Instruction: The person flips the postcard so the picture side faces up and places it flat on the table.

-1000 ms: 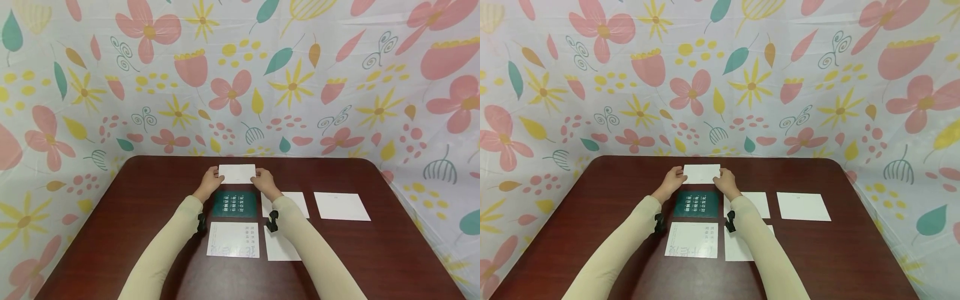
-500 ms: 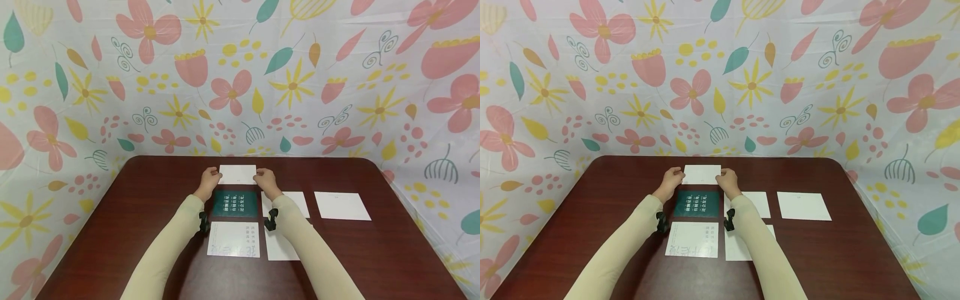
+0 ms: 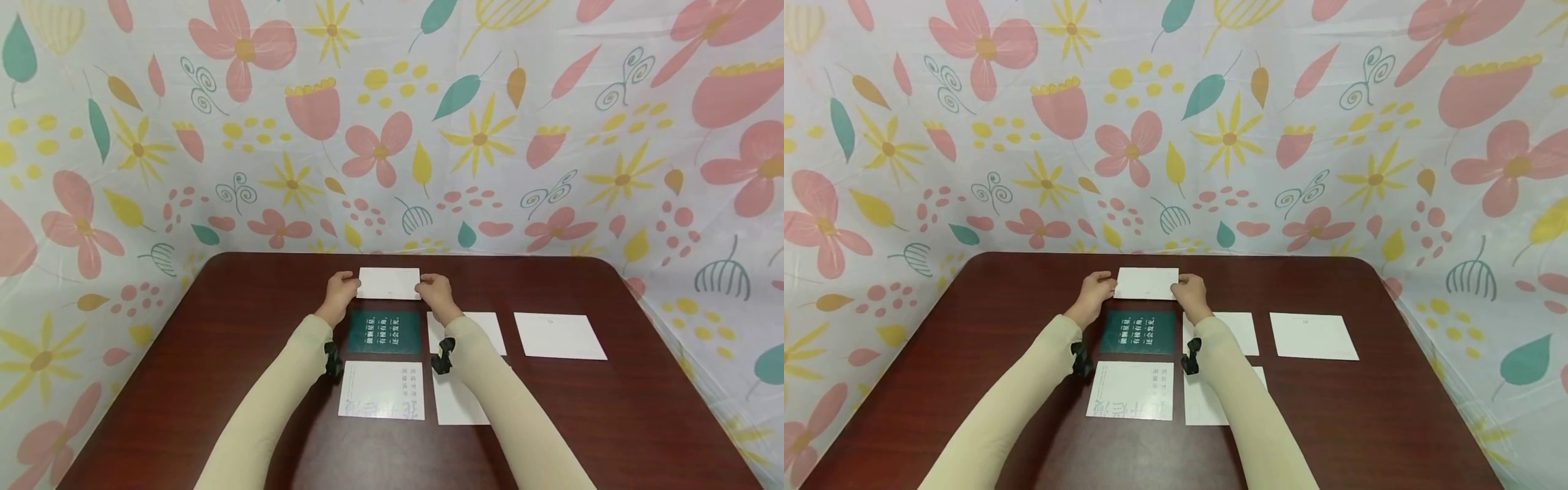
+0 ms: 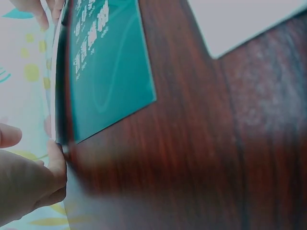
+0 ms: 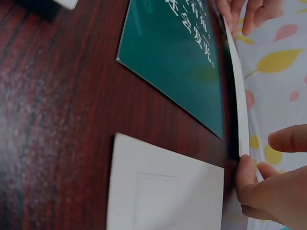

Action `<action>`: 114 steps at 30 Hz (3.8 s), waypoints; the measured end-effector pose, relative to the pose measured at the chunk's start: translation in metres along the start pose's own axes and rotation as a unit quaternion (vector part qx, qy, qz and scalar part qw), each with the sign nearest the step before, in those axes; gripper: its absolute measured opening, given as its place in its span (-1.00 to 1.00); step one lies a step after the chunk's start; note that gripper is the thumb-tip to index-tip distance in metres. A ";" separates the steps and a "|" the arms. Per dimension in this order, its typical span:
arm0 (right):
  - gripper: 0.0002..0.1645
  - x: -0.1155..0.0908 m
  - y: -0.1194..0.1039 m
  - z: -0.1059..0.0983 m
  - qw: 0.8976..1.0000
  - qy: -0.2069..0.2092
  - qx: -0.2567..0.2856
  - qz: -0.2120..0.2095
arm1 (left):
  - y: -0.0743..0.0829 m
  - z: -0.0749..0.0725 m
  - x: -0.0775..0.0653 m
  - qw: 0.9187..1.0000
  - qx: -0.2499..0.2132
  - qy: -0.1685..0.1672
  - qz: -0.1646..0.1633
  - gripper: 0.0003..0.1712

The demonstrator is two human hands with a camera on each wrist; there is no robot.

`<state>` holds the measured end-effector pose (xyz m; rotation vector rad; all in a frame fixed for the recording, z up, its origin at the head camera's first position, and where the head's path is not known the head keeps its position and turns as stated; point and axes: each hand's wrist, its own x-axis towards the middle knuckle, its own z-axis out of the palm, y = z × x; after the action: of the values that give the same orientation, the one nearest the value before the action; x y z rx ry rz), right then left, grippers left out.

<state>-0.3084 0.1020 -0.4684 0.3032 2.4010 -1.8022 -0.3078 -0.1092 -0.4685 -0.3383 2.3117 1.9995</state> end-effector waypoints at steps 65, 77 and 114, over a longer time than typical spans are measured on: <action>-0.50 -0.001 -0.002 -0.002 1.000 0.022 0.006 -0.016 | 0.007 -0.004 0.005 0.982 0.178 -0.008 0.062 -0.46; -0.42 0.001 0.003 0.005 0.993 0.016 -0.104 -0.046 | -0.004 -0.003 0.010 0.967 0.247 -0.027 0.056 -0.35; -0.59 -0.022 -0.004 -0.039 0.992 -0.048 -0.064 -0.093 | 0.010 0.013 -0.030 0.976 0.188 0.018 0.107 -0.57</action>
<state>-0.2876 0.1368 -0.4488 -0.0209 2.5352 -1.6778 -0.2820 -0.0918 -0.4551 -0.1045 2.7802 1.5845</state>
